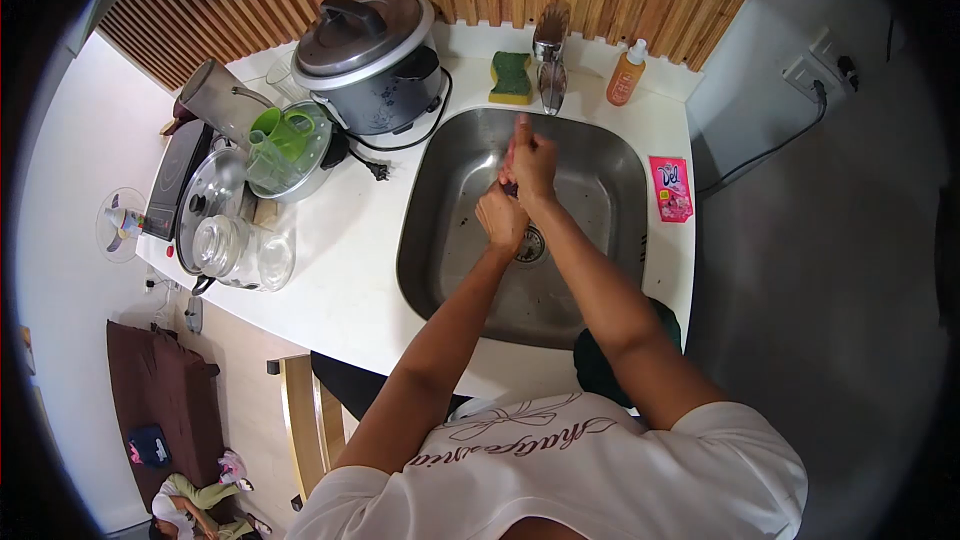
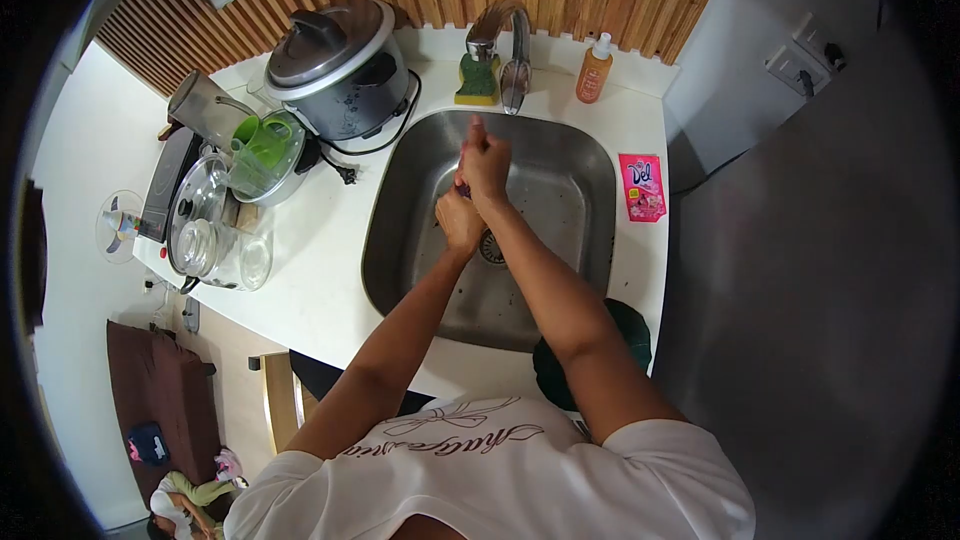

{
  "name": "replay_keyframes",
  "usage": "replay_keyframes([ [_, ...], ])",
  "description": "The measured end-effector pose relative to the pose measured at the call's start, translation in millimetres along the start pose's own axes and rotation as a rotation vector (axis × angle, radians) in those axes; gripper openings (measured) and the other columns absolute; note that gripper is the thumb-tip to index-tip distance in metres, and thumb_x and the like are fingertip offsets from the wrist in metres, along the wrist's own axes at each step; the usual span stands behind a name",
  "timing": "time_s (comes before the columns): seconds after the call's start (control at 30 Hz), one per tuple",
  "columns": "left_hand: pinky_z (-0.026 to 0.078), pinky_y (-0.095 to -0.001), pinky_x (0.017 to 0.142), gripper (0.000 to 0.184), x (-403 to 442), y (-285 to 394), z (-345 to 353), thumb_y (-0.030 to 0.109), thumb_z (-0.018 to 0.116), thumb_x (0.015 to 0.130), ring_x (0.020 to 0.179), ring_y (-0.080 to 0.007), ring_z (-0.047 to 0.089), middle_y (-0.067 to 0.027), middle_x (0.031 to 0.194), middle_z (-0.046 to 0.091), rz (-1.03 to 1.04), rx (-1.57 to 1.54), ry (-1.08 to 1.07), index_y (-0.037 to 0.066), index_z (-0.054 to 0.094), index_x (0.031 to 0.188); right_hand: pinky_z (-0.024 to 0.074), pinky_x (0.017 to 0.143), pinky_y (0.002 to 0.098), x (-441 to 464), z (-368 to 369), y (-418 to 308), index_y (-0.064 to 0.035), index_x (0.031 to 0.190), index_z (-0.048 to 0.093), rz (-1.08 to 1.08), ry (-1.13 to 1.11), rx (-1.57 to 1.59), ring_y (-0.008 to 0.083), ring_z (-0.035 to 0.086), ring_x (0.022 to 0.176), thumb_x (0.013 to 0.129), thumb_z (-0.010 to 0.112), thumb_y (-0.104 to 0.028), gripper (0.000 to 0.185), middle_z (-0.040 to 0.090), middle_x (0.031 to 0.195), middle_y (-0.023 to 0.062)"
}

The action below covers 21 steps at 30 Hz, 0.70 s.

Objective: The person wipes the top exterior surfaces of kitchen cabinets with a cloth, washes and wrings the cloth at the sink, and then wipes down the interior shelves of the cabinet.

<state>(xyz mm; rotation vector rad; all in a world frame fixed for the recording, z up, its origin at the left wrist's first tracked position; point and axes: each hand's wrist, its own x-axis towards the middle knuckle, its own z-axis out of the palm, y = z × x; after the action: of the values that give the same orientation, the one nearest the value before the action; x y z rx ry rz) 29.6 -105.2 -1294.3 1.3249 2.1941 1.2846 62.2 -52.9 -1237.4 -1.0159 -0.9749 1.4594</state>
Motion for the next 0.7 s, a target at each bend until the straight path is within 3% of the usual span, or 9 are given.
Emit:
replay_keyframes([
  [0.17,0.043,-0.0482,0.063,0.022,5.3,8.5,-8.3,0.017,0.058,0.076,0.072,-0.0411,0.059,-0.0227,0.077,0.061,0.08,0.033,0.046,-0.001,0.06,0.088,0.0305,0.029,0.0288,2.4,7.2,-9.2,-0.0043,0.054,0.039,-0.001,0.225,0.23,0.0124,0.034,0.028,0.09,0.046,-0.044,0.054,0.034,0.04,0.0013],
  [0.4,0.043,-0.0491,0.061,0.022,2.4,21.6,-28.0,0.015,0.06,0.074,0.072,-0.0408,0.059,-0.0201,0.077,0.06,0.062,0.101,0.054,0.001,0.054,0.088,0.0304,0.029,0.0288,18.6,5.4,3.3,-0.0073,0.055,0.04,0.104,0.32,0.45,0.0125,0.03,0.029,0.088,0.051,-0.042,0.05,0.034,0.043,0.0004],
  [0.47,0.042,-0.0503,0.06,0.023,1.3,17.1,-31.4,0.014,0.061,0.072,0.071,-0.042,0.058,-0.0201,0.076,0.06,0.092,0.145,0.042,0.0,0.052,0.089,0.0359,0.035,0.0298,14.6,3.0,4.8,-0.0085,0.059,0.043,0.142,0.266,0.36,0.0128,0.034,0.033,0.088,0.053,-0.041,0.045,0.037,0.046,0.0004],
  [0.5,0.042,-0.047,0.053,0.022,3.3,11.5,-33.6,0.012,0.061,0.073,0.062,-0.0377,0.058,-0.0169,0.073,0.059,0.147,0.104,-0.038,0.001,0.05,0.087,0.0359,0.035,0.0298,12.5,1.0,0.5,-0.0085,0.059,0.043,0.144,0.264,0.358,0.0128,0.034,0.033,0.088,0.053,-0.041,0.045,0.037,0.046,0.0004],
  [0.57,0.042,-0.0437,0.046,0.021,14.8,-1.3,-41.9,0.01,0.061,0.073,0.053,-0.0334,0.058,-0.0137,0.069,0.058,0.199,0.061,-0.111,0.001,0.048,0.086,0.0417,0.05,0.0325,11.6,-7.7,-12.8,-0.0098,0.065,0.044,0.369,-0.166,0.33,0.0144,0.039,0.043,0.087,0.054,-0.042,0.04,0.037,0.048,0.0003],
  [0.6,0.037,-0.0349,0.039,0.016,27.6,4.3,-61.0,0.014,0.058,0.076,0.045,-0.0256,0.051,-0.0087,0.066,0.056,-0.288,-0.494,-0.598,0.003,0.048,0.081,0.0473,0.064,0.0363,20.0,-23.7,-7.1,-0.0083,0.08,0.053,0.402,-0.466,0.447,0.0187,0.053,0.064,0.085,0.054,-0.047,0.039,0.052,0.063,0.0056],
  [0.63,0.031,-0.026,0.032,0.015,35.4,13.4,-76.8,0.017,0.055,0.079,0.037,-0.0178,0.045,-0.0038,0.063,0.055,-0.795,-1.051,-1.061,0.005,0.048,0.076,0.0473,0.064,0.0363,16.2,-24.7,-12.7,-0.0083,0.08,0.053,0.402,-0.471,0.45,0.0187,0.053,0.064,0.085,0.054,-0.047,0.039,0.052,0.063,0.0056],
  [0.67,0.02,-0.0151,0.029,0.015,28.0,24.7,-86.1,0.017,0.055,0.08,0.035,-0.0056,0.031,0.0027,0.06,0.046,-0.816,-1.371,-1.058,0.007,0.047,0.074,0.0477,0.071,0.0383,6.8,-24.4,-22.3,-0.0092,0.095,0.053,0.362,-0.556,0.574,0.0219,0.054,0.08,0.084,0.052,-0.051,0.044,0.054,0.078,0.0106],
  [0.7,0.02,-0.0151,0.029,0.015,24.6,32.6,-88.5,0.017,0.055,0.08,0.035,-0.0056,0.031,0.0027,0.06,0.046,-0.821,-1.37,-1.052,0.007,0.047,0.074,0.0482,0.078,0.0404,0.0,-25.5,-26.5,-0.01,0.109,0.054,0.324,-0.636,0.701,0.0252,0.056,0.095,0.082,0.051,-0.056,0.053,0.057,0.094,0.0156],
])
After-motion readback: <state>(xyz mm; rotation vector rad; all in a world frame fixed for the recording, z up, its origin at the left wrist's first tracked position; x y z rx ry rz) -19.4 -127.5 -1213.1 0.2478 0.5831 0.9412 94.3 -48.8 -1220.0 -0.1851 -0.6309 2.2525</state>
